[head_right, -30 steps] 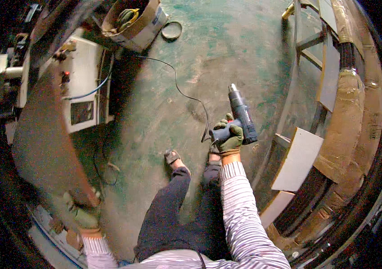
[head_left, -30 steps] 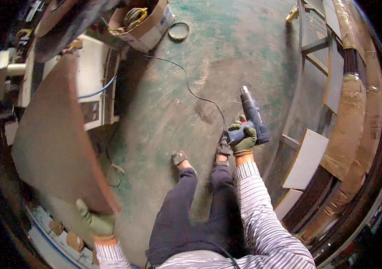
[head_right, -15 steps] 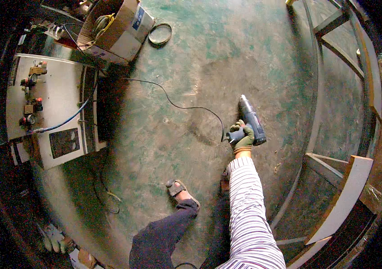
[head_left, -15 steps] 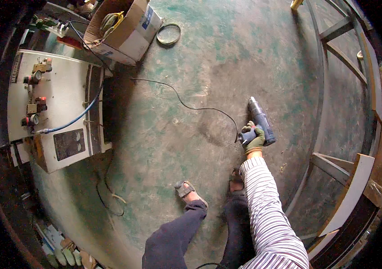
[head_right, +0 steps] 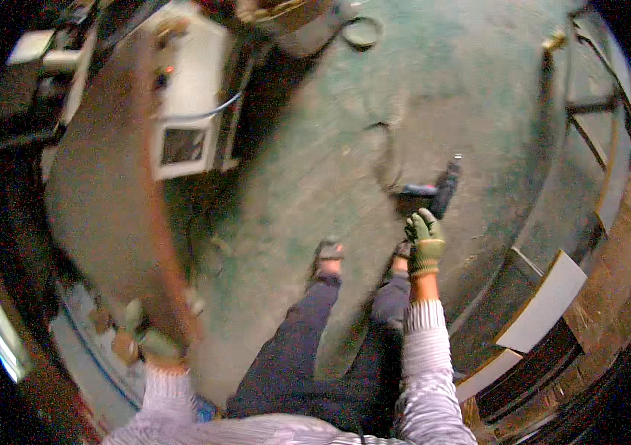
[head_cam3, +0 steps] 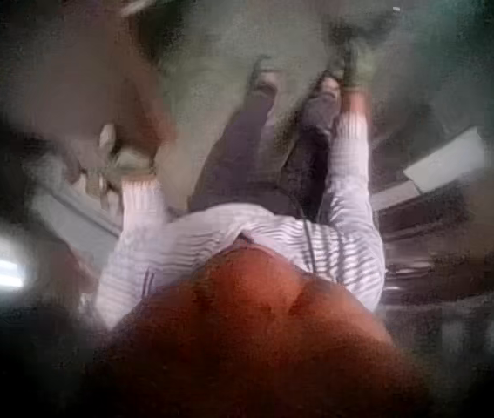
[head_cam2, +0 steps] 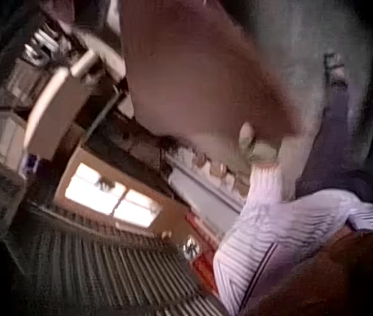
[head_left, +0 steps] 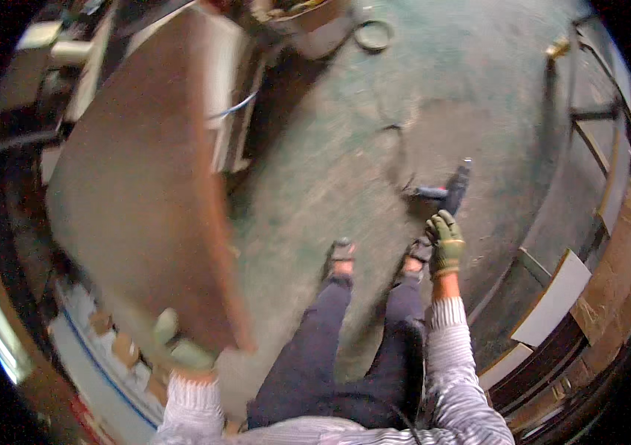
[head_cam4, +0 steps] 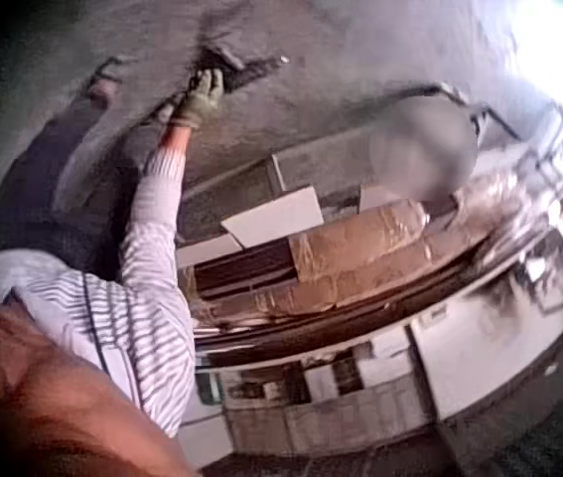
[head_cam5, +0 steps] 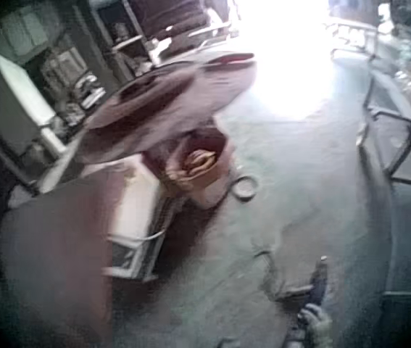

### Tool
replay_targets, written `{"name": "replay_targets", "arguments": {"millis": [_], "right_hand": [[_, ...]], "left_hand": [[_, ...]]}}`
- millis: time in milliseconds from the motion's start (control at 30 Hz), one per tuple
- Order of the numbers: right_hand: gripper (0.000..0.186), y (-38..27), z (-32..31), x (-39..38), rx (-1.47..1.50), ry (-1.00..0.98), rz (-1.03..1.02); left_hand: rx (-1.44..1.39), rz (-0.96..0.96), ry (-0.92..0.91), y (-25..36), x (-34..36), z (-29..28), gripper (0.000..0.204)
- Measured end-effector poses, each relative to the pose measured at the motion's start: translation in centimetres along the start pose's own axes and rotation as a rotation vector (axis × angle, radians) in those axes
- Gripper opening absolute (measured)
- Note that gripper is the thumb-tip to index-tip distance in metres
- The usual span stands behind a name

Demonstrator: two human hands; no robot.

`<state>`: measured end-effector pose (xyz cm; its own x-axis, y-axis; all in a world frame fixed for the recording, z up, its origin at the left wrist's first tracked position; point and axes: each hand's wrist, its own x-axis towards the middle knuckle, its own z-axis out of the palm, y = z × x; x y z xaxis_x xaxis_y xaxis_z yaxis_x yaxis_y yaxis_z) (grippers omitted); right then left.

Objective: The person retrieves a heat gun from a box, plugs it in, and uses it to apply heat to the edges of a wooden board. They then use a small red tool to scrape or smooth the heated edges of the board.

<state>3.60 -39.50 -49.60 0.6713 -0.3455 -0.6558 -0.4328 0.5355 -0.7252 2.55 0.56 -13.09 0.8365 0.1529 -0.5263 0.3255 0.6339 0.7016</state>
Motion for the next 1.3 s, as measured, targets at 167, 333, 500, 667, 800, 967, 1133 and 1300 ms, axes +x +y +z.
{"name": "replay_targets", "arguments": {"millis": [167,333,500,667,800,967,1133,1300], "right_hand": [[0.065,-10.2,14.7,-19.8,-0.243,-0.538,-0.371],[0.095,-11.6,21.1,-27.2,-0.166,-0.624,-0.616],[0.094,-11.8,22.4,-27.9,-0.108,-0.526,-0.7],[0.074,-12.3,22.8,-27.8,-0.295,-0.444,-0.835],[0.066,-12.5,23.1,-28.5,-0.392,-0.38,-0.867],[0.066,-12.6,23.5,-28.3,-0.445,-0.342,-0.924],[0.067,-12.8,23.5,-28.3,-0.518,-0.332,-0.922],[0.063,-13.2,23.4,-28.6,-0.617,-0.319,-0.936]], "left_hand": [[-0.043,-0.062,0.027,-0.8,2.0,2.4,0.069],[-0.079,-0.153,-0.021,-1.0,2.1,6.0,0.068],[-0.055,-0.269,-0.239,-1.5,1.2,8.5,0.063],[-0.043,-0.192,-0.119,-3.0,1.0,8.6,0.056],[-0.07,-0.177,-0.072,-3.4,1.0,7.9,0.052],[-0.107,-0.282,-0.088,-3.1,1.1,7.0,0.047],[-0.093,-0.297,-0.149,-2.7,1.3,6.8,0.045],[0.002,-0.318,-0.089,-2.3,1.1,7.4,0.041]]}}
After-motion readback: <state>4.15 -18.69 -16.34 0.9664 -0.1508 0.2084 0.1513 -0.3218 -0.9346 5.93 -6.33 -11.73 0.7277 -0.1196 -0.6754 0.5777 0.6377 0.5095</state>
